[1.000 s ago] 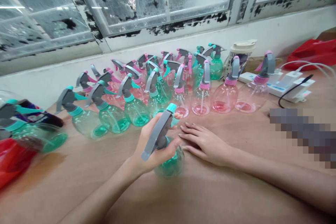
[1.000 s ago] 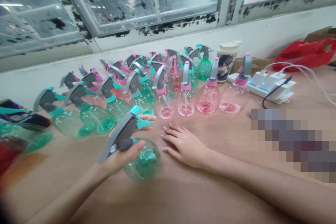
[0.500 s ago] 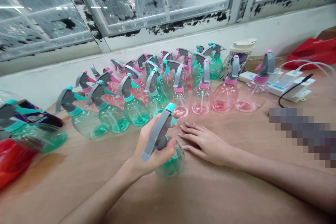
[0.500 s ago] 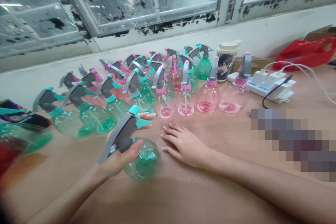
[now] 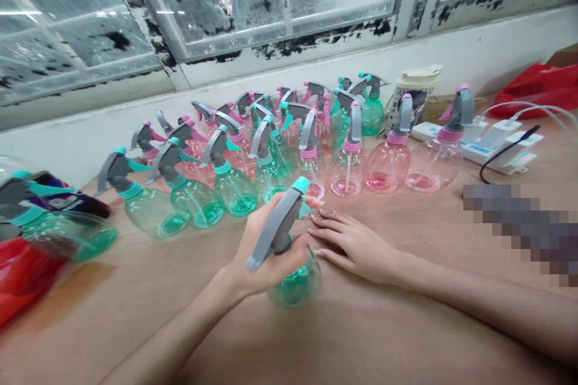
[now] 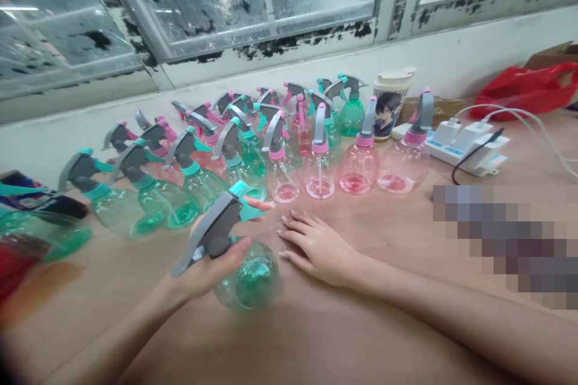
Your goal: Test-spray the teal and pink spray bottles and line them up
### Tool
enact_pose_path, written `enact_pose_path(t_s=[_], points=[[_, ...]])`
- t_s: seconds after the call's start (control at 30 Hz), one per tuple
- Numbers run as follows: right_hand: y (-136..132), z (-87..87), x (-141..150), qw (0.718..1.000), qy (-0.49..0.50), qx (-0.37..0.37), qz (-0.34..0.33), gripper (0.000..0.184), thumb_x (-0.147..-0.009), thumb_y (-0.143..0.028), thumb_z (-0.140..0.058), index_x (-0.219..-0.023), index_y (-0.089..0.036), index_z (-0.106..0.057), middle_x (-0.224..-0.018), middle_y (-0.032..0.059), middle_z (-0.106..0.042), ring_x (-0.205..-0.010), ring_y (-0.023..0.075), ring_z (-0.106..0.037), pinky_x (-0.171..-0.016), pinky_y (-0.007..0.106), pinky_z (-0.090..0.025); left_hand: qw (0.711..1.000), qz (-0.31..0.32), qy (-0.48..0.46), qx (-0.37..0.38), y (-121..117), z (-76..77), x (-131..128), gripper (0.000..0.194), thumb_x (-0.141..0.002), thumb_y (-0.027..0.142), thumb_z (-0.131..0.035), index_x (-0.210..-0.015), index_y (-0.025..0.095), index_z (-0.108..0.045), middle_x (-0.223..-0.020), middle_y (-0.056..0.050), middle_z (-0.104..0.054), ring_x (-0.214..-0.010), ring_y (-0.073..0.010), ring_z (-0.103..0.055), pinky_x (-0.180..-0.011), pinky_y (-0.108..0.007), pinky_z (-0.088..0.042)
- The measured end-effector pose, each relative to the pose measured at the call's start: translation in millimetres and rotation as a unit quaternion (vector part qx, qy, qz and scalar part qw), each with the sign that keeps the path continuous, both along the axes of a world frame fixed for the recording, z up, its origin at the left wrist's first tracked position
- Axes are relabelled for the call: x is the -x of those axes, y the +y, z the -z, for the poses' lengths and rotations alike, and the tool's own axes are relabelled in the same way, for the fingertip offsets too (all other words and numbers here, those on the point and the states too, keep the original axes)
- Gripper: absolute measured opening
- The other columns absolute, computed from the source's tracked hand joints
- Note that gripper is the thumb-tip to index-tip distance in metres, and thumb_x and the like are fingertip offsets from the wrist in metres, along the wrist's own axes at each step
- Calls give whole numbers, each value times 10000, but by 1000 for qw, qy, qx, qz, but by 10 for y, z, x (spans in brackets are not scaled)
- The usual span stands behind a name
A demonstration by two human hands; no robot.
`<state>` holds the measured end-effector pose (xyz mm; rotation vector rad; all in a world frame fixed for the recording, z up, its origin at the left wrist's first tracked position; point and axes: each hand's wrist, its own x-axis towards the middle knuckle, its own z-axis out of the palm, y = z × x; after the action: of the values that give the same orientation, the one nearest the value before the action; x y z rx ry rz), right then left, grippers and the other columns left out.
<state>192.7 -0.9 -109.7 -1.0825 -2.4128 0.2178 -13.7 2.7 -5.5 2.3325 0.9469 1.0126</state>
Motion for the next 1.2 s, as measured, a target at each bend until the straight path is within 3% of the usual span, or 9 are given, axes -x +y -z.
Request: enact_pose_path(t_s=[0.27,0.47,0.57,0.77,0.9,1.07,1.2], points=[[5,6,3,1000,14,5,-3,445,-966,-402,-498,-1368,-215,-540,-1393,111,-562,-1359,294,-423,-1103,522,-368,998,-1,-29,50,-62,13,-23,321,-743,274,-656,-1034,195,-548,-881,-44,-637,-751,-178,-626,-712,-313,-534],[12,22,-2,1000,14,-5,-3,430,-967,-412,-489,-1322,-188,-582,-1406,118,-549,-1358,303,-423,-1107,526,-363,997,-15,-23,68,-79,46,-3,388,-737,359,-701,-1063,218,-543,-835,-15,-633,-520,-105,-497,-612,-289,-532],[16,35,-3,1000,20,-7,-2,426,-961,-414,-502,-1323,-204,-581,-1394,116,-560,-1356,304,-427,-1098,534,-371,997,-23,-7,69,-77,58,-3,357,-755,373,-694,-1051,231,-553,-818,-9,-639,-503,-102,-497,-584,-275,-529],[14,-8,1,1000,8,-5,-3,432,-966,-403,-495,-1310,-161,-592,-1397,125,-558,-1350,307,-434,-1106,509,-368,999,-29,38,-3,-26,67,54,479,-714,394,-704,-1130,227,-534,-960,-51,-628,-819,-215,-629,-732,-332,-553],[12,-36,2,1000,-6,-3,1,437,-968,-394,-488,-1313,-145,-589,-1397,124,-558,-1346,316,-439,-1103,513,-370,996,-54,56,35,-80,49,94,516,-702,438,-706,-1151,241,-544,-964,-55,-648,-834,-257,-648,-718,-369,-558],[14,-28,2,1000,0,-7,1,428,-966,-406,-487,-1305,-169,-597,-1396,124,-556,-1337,311,-453,-1095,526,-377,994,-66,57,69,-188,55,148,737,-658,435,-779,-1318,273,-494,-1242,-93,-634,-1064,-319,-640,-865,-423,-555],[13,-18,2,1000,3,-11,-2,426,-968,-390,-486,-1301,-149,-598,-1389,139,-561,-1335,314,-456,-1094,523,-379,990,-73,104,65,-275,75,247,835,-704,450,-769,-1428,305,-379,-1336,-98,-589,-1148,-313,-607,-915,-429,-534]])
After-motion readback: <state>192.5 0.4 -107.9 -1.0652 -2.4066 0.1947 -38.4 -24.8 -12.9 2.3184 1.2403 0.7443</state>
